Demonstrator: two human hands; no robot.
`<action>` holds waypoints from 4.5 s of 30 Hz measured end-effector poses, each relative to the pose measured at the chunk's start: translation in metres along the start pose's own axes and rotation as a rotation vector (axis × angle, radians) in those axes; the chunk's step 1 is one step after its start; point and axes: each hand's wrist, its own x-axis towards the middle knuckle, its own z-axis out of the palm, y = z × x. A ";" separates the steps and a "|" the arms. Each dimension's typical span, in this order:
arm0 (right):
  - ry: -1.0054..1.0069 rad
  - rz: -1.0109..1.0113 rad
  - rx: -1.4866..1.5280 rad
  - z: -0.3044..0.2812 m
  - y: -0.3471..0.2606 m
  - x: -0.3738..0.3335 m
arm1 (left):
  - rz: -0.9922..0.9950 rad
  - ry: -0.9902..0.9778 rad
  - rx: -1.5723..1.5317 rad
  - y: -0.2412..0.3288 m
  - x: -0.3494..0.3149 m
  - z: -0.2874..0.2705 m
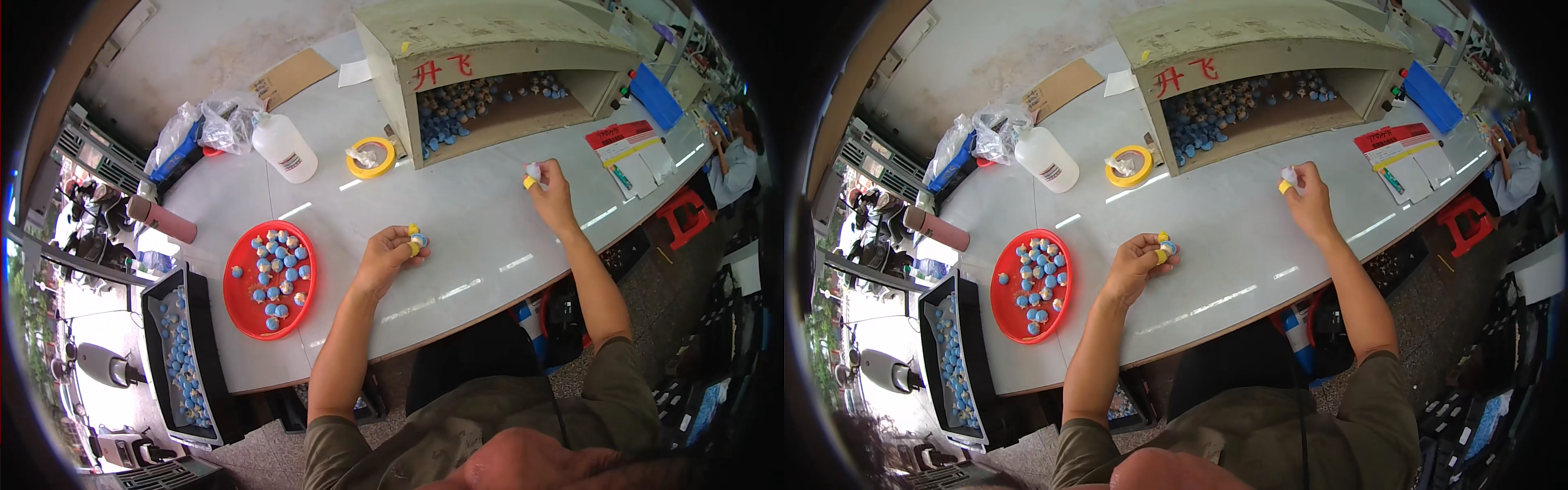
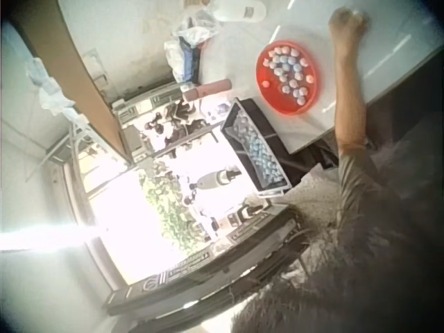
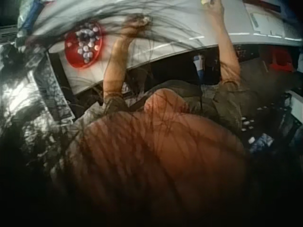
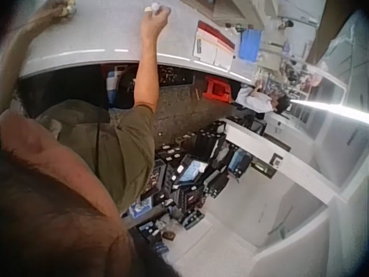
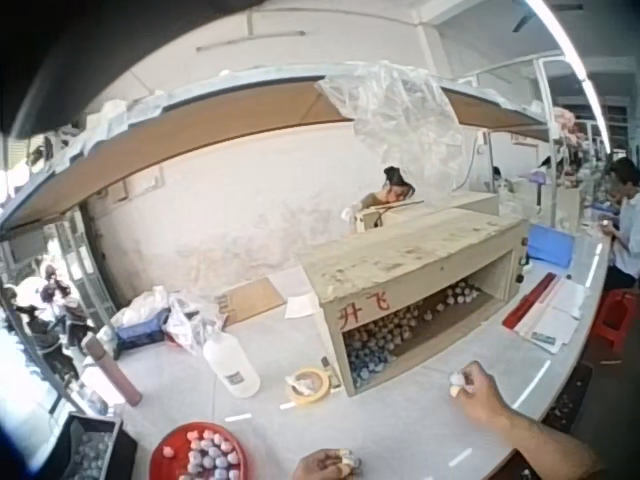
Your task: The person repeatedly picks small blue spherical objects from a wooden box, applies a substance from a small bottle, and presses them together with yellow foam pieces. The assembled items are placed into a red tray on the table.
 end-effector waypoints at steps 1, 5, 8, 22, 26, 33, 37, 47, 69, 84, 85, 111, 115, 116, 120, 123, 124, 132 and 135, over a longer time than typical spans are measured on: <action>-0.152 0.004 0.133 0.018 -0.027 -0.003 | 0.007 0.008 -0.004 0.000 -0.001 -0.004; -0.523 -0.306 0.132 0.068 -0.105 -0.029 | 0.019 0.014 -0.018 -0.002 0.000 -0.011; -0.485 -0.445 0.196 0.084 -0.118 -0.039 | 0.010 0.002 -0.058 -0.002 0.002 -0.010; -0.320 -0.666 0.310 0.090 -0.097 -0.051 | -0.034 -0.109 -0.074 -0.004 0.001 -0.003; -0.307 -0.658 0.319 0.094 -0.096 -0.051 | -0.031 -0.132 -0.057 -0.008 0.003 -0.007; -0.340 -0.634 0.297 0.097 -0.096 -0.053 | -0.035 -0.132 -0.018 -0.001 -0.001 -0.003; -0.307 -0.667 0.279 0.101 -0.095 -0.052 | -0.044 -0.107 -0.034 -0.001 -0.001 -0.001; -0.278 -0.822 0.214 0.099 -0.099 -0.050 | -0.061 -0.045 -0.154 -0.001 0.002 -0.003; -0.255 -0.829 0.166 0.100 -0.098 -0.053 | -0.064 -0.016 -0.112 0.000 0.001 0.000; -0.266 -0.817 0.184 0.097 -0.100 -0.052 | -0.057 -0.018 -0.146 -0.003 0.003 -0.004; -0.274 -0.813 0.189 0.098 -0.099 -0.052 | -0.056 -0.017 -0.141 -0.002 0.002 -0.002; -0.192 -0.585 0.417 0.090 -0.090 -0.052 | -0.079 -0.009 -0.141 -0.001 0.002 -0.002; -0.127 -0.567 0.356 0.089 -0.090 -0.053 | -0.089 -0.025 -0.206 -0.001 0.003 -0.008; -0.149 -0.518 0.353 0.086 -0.090 -0.055 | -0.090 -0.024 -0.218 0.000 0.002 -0.008; -0.223 -0.255 0.388 0.075 -0.096 -0.053 | -0.081 -0.032 -0.281 -0.003 0.004 -0.012; -0.227 -0.095 0.354 0.063 -0.099 -0.037 | -0.072 -0.021 -0.301 -0.005 0.004 -0.014; -0.272 0.024 0.406 0.056 -0.088 -0.034 | -0.065 -0.022 -0.304 -0.007 0.005 -0.015; 0.188 0.141 -0.182 -0.047 0.050 0.006 | -0.029 -0.065 -0.256 0.000 0.002 -0.009; 0.220 0.230 -0.260 -0.073 0.097 0.011 | -0.026 -0.068 -0.252 -0.001 0.003 -0.011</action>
